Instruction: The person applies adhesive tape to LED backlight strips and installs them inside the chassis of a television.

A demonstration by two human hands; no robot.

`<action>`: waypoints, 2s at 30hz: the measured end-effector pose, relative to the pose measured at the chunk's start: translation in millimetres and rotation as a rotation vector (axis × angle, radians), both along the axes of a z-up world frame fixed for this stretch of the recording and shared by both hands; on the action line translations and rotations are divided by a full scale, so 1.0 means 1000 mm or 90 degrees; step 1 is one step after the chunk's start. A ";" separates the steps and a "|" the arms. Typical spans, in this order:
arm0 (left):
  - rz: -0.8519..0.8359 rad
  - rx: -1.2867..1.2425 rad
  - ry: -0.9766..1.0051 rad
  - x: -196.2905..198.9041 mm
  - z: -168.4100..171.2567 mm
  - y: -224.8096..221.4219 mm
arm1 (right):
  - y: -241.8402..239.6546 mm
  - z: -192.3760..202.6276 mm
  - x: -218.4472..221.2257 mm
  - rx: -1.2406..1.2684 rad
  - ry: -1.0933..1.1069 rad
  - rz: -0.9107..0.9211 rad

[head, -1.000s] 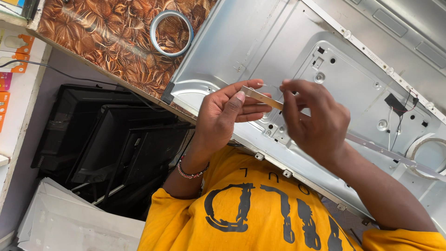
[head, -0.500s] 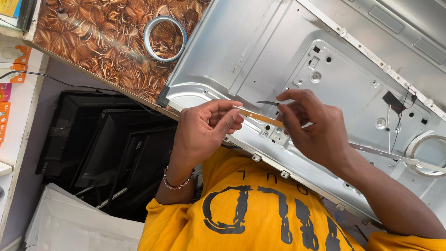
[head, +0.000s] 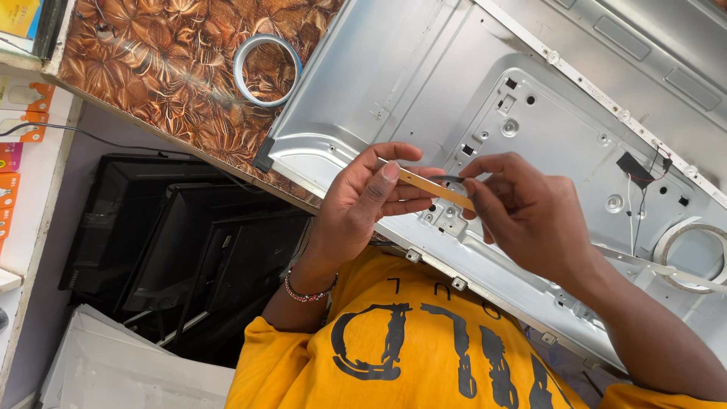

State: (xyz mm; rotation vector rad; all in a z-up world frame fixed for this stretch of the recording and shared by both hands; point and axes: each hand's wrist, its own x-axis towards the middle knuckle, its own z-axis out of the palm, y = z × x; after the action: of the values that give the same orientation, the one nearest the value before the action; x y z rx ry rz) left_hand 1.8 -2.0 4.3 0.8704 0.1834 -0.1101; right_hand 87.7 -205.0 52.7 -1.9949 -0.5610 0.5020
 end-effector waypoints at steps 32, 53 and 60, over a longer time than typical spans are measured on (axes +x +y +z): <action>0.018 0.073 -0.080 -0.006 -0.020 -0.009 | 0.045 -0.033 0.005 0.053 -0.948 0.193; 0.025 0.043 -0.089 -0.007 -0.026 -0.013 | 0.036 -0.038 0.010 0.069 -0.905 0.194; 0.015 0.079 -0.103 -0.007 -0.041 -0.017 | 0.032 -0.050 0.008 0.092 -0.866 0.184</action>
State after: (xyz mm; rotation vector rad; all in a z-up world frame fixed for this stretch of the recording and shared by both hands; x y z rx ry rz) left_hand -5.0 -19.2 -36.4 0.9958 0.0494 -0.0062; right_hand 95.9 -172.6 3.0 -1.8837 -1.6347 -0.8315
